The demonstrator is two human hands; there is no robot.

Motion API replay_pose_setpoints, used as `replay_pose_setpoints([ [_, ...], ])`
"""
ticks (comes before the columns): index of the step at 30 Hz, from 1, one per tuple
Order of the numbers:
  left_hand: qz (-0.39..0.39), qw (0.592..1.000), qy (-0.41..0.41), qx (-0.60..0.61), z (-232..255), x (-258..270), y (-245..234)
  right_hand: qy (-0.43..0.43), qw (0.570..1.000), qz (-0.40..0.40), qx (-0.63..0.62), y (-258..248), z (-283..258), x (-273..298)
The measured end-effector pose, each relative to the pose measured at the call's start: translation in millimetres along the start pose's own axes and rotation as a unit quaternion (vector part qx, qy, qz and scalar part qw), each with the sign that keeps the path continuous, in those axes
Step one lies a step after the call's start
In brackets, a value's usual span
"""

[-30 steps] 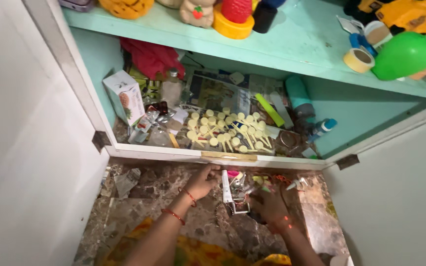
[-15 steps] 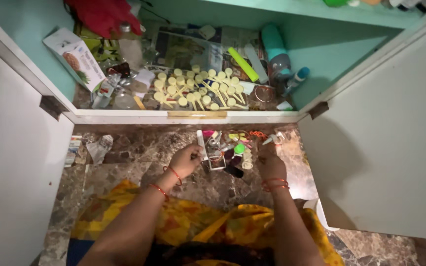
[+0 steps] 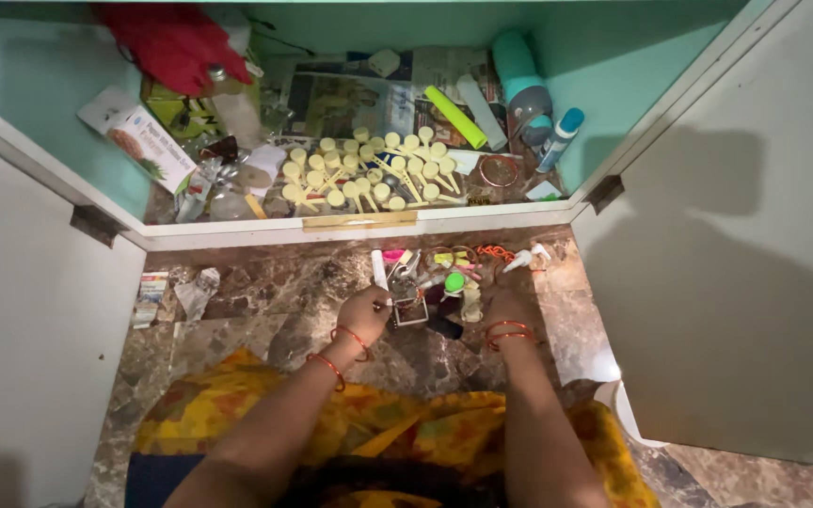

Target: The person organizes various toys, boxes, and containers inside a cabinet, moving items between shelves and arranging them.

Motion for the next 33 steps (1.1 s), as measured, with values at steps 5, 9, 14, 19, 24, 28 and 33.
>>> replay_pose_setpoints([
  [5, 0.056, 0.993, 0.082, -0.066, 15, -18, -3, -0.141, 0.984, 0.105, 0.026, 24, 20, -24],
  [9, -0.02, 0.994, 0.082, -0.074, 44, -32, 5, 0.04, 0.999, 0.016, -0.02, 16, 12, -18],
  [14, 0.017, 0.981, 0.146, -0.129, 91, -50, 18, 0.097, 0.992, 0.042, -0.073, 5, -8, -1],
  [19, -0.028, 0.967, 0.168, -0.19, 109, -69, 26, -0.06, 0.982, 0.152, -0.091, 24, -20, 0],
  [24, -0.077, 0.941, 0.119, -0.308, 103, -79, 45, -0.116, 0.976, 0.179, -0.035, 25, -21, -2],
  [28, -0.096, 0.937, 0.11, -0.317, 98, -82, 52, -0.042, 0.981, 0.143, -0.127, 27, -20, 2],
  [33, 0.049, 0.962, 0.174, -0.203, 93, -73, 31, -0.105, 0.957, 0.183, -0.197, 31, -8, -12],
])
Point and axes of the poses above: each hand's wrist, its own x-axis away from the middle knuckle, its own y-axis out of the palm, z = x × y, the point moved 2 cm from there along -x, towards the middle knuckle, and after that the axes turned 14 degrees about -x, right-handed, at the moved point
